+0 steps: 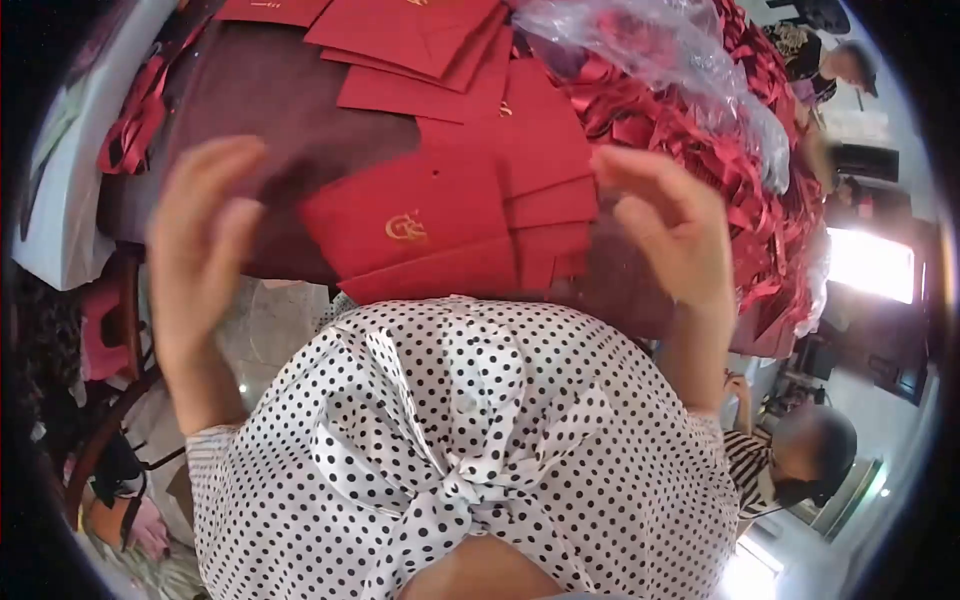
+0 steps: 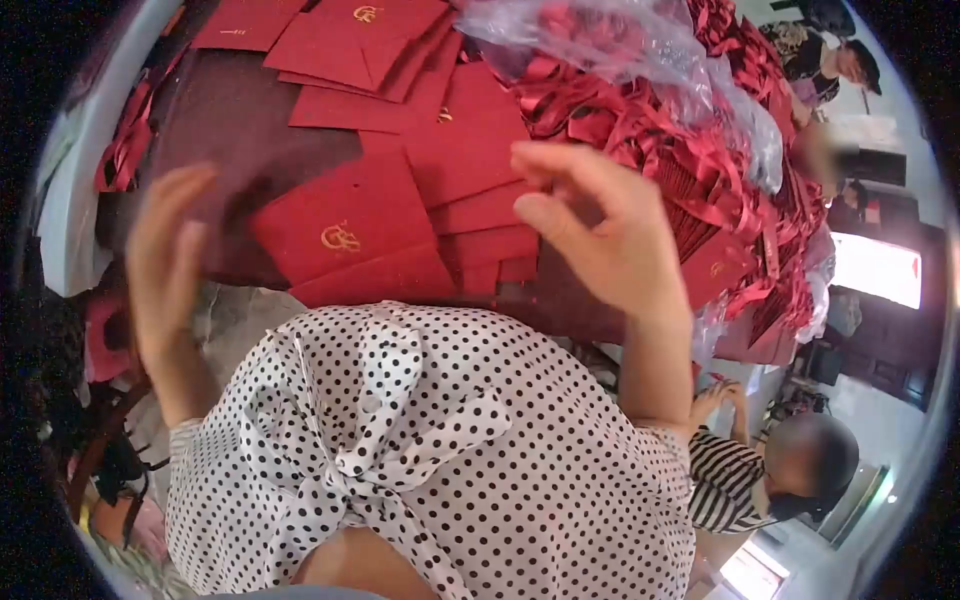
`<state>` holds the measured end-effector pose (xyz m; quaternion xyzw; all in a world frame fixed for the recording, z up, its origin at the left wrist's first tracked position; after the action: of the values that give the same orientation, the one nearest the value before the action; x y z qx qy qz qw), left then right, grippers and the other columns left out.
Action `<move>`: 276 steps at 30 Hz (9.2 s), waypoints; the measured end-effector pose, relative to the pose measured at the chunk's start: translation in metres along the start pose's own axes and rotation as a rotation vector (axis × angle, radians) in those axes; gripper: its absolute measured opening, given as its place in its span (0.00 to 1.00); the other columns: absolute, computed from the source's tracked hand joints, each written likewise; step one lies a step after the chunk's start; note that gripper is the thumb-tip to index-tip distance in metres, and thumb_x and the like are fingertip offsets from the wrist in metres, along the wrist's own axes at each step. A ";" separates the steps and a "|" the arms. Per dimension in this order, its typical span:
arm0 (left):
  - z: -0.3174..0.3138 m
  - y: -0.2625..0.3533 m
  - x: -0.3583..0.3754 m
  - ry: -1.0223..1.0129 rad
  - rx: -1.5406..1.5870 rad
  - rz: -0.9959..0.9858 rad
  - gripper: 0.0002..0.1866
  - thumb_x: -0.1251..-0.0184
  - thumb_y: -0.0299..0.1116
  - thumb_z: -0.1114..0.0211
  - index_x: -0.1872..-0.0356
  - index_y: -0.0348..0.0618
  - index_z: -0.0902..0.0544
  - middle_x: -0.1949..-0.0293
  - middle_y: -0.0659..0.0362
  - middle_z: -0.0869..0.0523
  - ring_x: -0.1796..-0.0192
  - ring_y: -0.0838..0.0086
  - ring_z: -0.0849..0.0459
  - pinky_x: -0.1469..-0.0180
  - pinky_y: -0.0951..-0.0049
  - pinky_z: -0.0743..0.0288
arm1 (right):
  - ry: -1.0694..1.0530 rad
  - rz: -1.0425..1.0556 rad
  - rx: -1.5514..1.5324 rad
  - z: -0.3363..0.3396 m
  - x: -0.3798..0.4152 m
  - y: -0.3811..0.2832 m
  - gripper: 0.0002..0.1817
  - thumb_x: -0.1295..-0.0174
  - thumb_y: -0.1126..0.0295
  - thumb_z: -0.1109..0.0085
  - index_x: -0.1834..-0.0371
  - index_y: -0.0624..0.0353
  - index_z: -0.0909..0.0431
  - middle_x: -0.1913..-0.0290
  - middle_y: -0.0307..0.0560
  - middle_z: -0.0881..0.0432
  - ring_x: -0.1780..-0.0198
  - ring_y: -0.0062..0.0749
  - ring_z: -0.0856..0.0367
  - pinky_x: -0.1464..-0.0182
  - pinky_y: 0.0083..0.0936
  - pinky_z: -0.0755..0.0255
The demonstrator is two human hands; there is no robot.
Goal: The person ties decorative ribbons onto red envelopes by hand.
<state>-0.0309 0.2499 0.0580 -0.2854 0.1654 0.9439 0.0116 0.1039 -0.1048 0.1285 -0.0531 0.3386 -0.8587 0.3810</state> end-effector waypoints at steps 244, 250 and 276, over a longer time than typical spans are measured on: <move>-0.150 0.167 -0.040 -0.789 0.973 0.034 0.10 0.44 0.29 0.33 0.67 0.39 0.26 0.60 0.62 0.28 0.52 0.73 0.32 0.44 0.73 0.41 | 0.068 -0.275 -0.773 -0.083 0.053 0.072 0.05 0.38 0.74 0.40 0.64 0.64 0.23 0.74 0.37 0.20 0.74 0.12 0.26 0.76 0.12 0.31; -0.160 0.164 -0.036 -0.865 0.750 -0.113 0.11 0.37 0.33 0.38 0.63 0.36 0.28 0.60 0.58 0.28 0.52 0.66 0.32 0.44 0.69 0.42 | 0.062 -0.203 -0.673 -0.086 0.053 0.074 0.06 0.39 0.73 0.39 0.65 0.65 0.23 0.74 0.39 0.19 0.74 0.14 0.23 0.72 0.15 0.29; -0.130 0.182 -0.025 -0.365 0.651 -0.228 0.05 0.36 0.29 0.40 0.68 0.39 0.24 0.62 0.56 0.27 0.53 0.62 0.32 0.47 0.68 0.37 | 0.243 0.087 -0.082 -0.084 0.051 0.044 0.04 0.41 0.75 0.37 0.68 0.64 0.21 0.76 0.37 0.20 0.77 0.12 0.26 0.77 0.14 0.33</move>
<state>0.0385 0.0382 0.0258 -0.1107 0.4188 0.8700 0.2356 0.0654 -0.1159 0.0284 0.0506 0.4188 -0.8271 0.3714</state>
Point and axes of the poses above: each hand's wrist, its own x-axis away from the middle knuckle, its own z-axis out of the back of the hand, y = z × x, the point moved 4 cm from there along -x, towards the middle knuckle
